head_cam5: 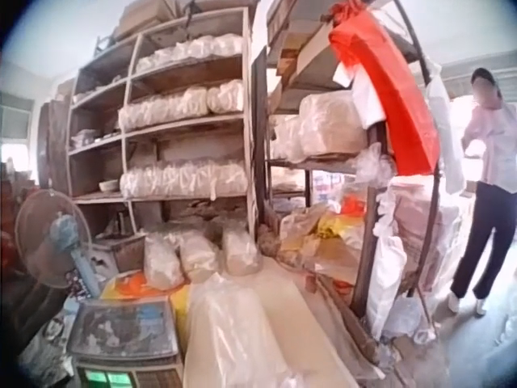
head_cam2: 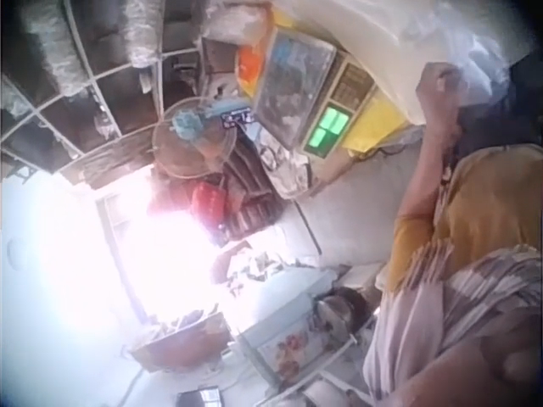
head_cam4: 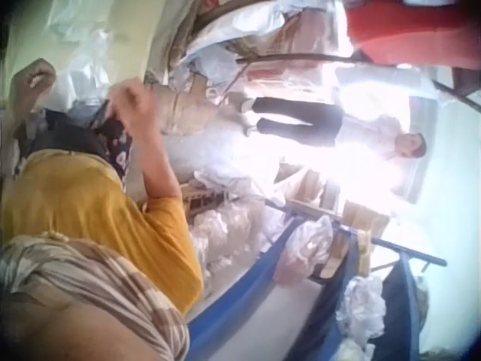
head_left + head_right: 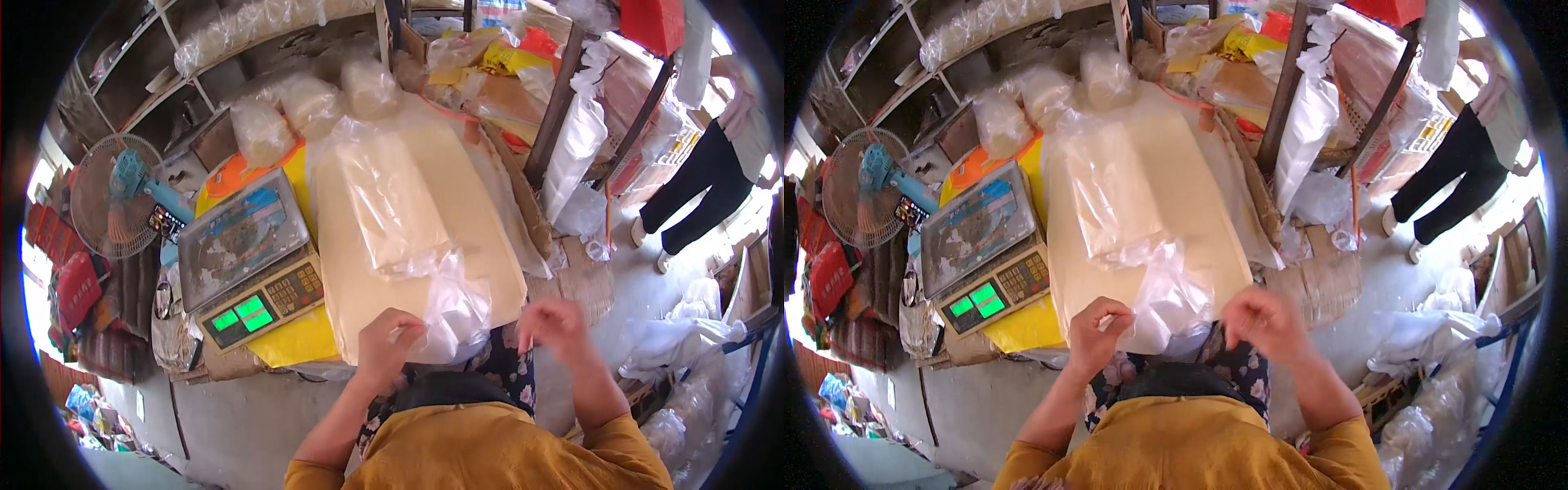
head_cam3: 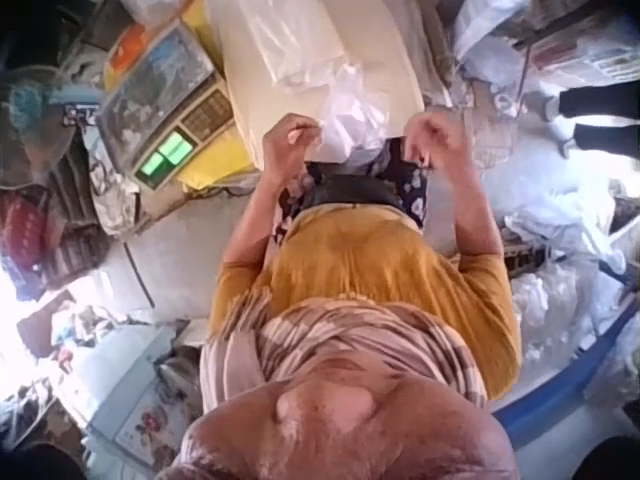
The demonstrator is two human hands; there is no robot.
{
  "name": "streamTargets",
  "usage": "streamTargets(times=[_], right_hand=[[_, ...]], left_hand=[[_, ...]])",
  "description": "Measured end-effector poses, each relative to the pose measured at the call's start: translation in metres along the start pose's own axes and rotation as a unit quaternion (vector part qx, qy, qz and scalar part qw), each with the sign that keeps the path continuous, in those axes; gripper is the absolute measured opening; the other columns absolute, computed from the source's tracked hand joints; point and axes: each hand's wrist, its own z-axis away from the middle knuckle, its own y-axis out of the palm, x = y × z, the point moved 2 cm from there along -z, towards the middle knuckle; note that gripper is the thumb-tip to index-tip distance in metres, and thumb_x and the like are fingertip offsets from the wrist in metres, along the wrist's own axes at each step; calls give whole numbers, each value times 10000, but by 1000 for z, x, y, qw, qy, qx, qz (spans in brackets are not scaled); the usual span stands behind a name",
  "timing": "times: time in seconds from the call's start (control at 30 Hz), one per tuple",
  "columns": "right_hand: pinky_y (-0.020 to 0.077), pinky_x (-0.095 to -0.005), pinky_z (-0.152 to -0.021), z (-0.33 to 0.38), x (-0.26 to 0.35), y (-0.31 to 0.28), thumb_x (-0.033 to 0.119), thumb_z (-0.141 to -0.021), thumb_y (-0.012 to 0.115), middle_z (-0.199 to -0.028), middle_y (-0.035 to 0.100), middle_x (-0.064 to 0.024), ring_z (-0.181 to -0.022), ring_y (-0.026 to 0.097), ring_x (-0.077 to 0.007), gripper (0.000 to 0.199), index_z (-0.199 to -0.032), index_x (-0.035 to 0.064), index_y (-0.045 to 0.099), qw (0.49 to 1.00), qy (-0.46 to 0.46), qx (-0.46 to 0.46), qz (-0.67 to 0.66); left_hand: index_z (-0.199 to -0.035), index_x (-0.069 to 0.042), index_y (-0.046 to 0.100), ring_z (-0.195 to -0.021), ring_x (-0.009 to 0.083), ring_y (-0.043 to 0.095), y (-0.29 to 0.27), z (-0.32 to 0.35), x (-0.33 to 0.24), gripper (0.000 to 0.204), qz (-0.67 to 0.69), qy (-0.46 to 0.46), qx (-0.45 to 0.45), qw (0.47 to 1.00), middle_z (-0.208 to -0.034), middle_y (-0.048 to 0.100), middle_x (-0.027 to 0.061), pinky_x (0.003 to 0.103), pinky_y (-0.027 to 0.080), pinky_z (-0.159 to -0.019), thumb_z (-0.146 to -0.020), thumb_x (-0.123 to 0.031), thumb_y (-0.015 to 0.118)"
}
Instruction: The person folds large, thin, off-white sheets on a digital scale, stacks them, and places them into a clear plastic bag. The person repeats this process multiple times, handling the sheets and bags by hand.
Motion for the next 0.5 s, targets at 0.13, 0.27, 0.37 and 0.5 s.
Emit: streamTargets(times=[0.13,0.27,0.37,0.5], right_hand=[[469,-217,-678,-50,2,-6,180,-866,632,-812,627,-44,-733,580,-88,204,-943,-6,594,980,-36,-92,174],[463,-225,-753,-83,-32,15,151,-878,610,-837,625,-23,-807,581,-87,158,-929,1,614,993,66,27,97],[460,-233,-759,-90,-41,22,88,-846,629,-862,611,-26,-836,574,-99,158,-972,0,593,985,137,82,67],[477,-235,-706,-84,-45,26,47,-796,663,-820,598,-12,-765,576,-101,145,-924,19,602,992,120,37,-22]], left_hand=[[-813,-27,623,-725,162,601,-5,9,-8,132,-85,102,5,991,-789,622,76,252,478,-652,-726,65,660],[-809,-61,609,-746,297,586,-6,17,-14,117,-89,172,31,980,-790,617,96,351,475,-657,-721,6,646],[-789,-70,598,-743,308,579,-10,24,-13,125,-125,207,9,970,-772,608,96,372,468,-657,-705,10,644],[-792,-61,593,-726,295,585,-16,33,-4,128,-126,233,-12,964,-761,601,91,362,476,-641,-704,0,664]])
